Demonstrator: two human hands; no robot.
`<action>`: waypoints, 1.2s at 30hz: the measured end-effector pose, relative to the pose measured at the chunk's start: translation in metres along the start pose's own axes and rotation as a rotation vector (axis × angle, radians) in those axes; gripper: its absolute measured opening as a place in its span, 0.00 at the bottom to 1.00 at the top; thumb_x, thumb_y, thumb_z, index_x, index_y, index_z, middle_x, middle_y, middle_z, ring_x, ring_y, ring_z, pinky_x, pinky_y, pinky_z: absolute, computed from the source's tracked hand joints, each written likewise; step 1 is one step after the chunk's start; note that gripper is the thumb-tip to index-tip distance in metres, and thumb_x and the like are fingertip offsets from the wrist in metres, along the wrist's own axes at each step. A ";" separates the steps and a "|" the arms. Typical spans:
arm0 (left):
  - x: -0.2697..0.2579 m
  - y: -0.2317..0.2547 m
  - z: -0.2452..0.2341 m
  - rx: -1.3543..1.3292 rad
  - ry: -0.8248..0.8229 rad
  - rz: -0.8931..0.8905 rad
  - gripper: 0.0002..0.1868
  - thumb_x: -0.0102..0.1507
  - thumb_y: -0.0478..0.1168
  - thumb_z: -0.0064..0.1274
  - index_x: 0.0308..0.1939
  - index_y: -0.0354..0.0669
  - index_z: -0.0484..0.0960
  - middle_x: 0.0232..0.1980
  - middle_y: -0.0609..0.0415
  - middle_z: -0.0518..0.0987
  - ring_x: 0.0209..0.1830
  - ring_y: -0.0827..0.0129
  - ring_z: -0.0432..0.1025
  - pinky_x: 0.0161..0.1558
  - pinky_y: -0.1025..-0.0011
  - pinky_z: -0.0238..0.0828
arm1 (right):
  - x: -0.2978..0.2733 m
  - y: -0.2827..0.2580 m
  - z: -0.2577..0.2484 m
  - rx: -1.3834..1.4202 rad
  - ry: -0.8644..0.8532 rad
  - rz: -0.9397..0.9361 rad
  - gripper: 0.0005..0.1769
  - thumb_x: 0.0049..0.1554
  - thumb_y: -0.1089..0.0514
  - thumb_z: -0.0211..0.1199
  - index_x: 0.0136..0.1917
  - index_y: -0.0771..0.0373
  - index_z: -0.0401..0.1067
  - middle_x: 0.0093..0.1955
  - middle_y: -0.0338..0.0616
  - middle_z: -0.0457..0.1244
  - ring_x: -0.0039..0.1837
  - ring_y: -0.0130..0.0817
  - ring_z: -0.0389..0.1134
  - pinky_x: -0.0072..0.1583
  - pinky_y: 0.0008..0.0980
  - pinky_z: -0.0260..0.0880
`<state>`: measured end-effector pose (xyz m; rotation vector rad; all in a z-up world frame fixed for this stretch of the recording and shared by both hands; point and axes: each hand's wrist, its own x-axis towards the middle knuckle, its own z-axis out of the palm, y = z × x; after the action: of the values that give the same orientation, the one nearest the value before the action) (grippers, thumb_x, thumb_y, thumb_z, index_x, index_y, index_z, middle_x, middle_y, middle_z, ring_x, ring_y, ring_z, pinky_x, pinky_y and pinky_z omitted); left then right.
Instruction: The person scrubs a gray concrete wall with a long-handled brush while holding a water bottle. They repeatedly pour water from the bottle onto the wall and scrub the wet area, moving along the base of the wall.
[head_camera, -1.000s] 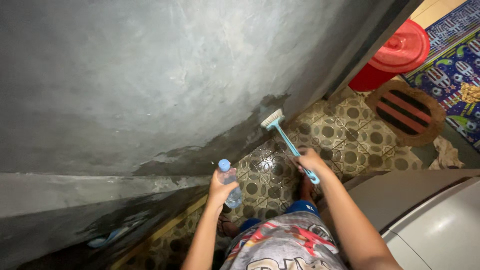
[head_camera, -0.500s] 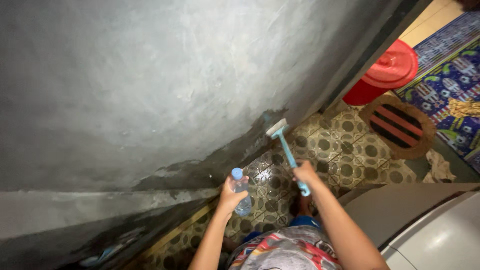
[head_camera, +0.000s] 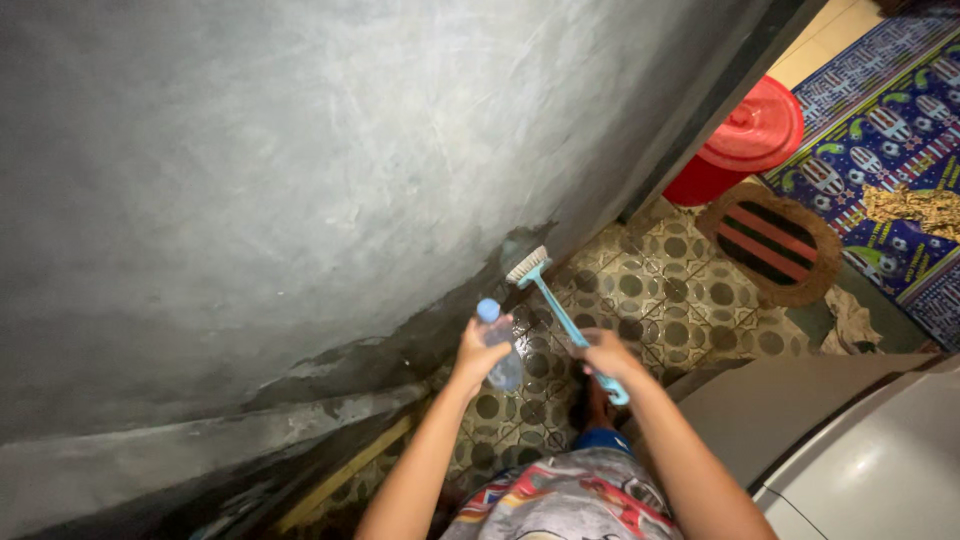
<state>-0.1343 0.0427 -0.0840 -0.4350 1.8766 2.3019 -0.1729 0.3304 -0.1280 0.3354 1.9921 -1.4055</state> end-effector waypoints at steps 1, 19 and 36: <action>0.005 -0.001 0.001 0.018 0.007 0.033 0.35 0.49 0.24 0.58 0.62 0.37 0.71 0.61 0.50 0.81 0.62 0.65 0.75 0.64 0.68 0.68 | -0.002 0.002 -0.001 0.022 -0.031 -0.014 0.30 0.51 0.60 0.70 0.66 0.66 0.72 0.32 0.41 0.66 0.29 0.28 0.62 0.34 0.29 0.62; -0.006 -0.012 -0.011 -0.015 0.086 0.023 0.37 0.47 0.24 0.60 0.61 0.38 0.70 0.57 0.50 0.81 0.60 0.65 0.74 0.61 0.67 0.70 | -0.016 -0.004 -0.022 0.019 0.035 -0.002 0.33 0.52 0.62 0.69 0.70 0.66 0.69 0.34 0.44 0.66 0.29 0.28 0.61 0.33 0.30 0.60; -0.044 -0.006 -0.023 -0.029 0.132 0.011 0.35 0.48 0.24 0.60 0.60 0.38 0.71 0.58 0.51 0.81 0.60 0.66 0.75 0.60 0.68 0.71 | -0.007 -0.002 -0.014 -0.010 0.019 -0.041 0.33 0.50 0.61 0.69 0.69 0.66 0.68 0.34 0.45 0.68 0.29 0.30 0.63 0.34 0.32 0.63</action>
<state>-0.0880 0.0249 -0.0805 -0.5955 1.9097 2.3634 -0.1738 0.3437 -0.1191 0.3057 2.0314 -1.4221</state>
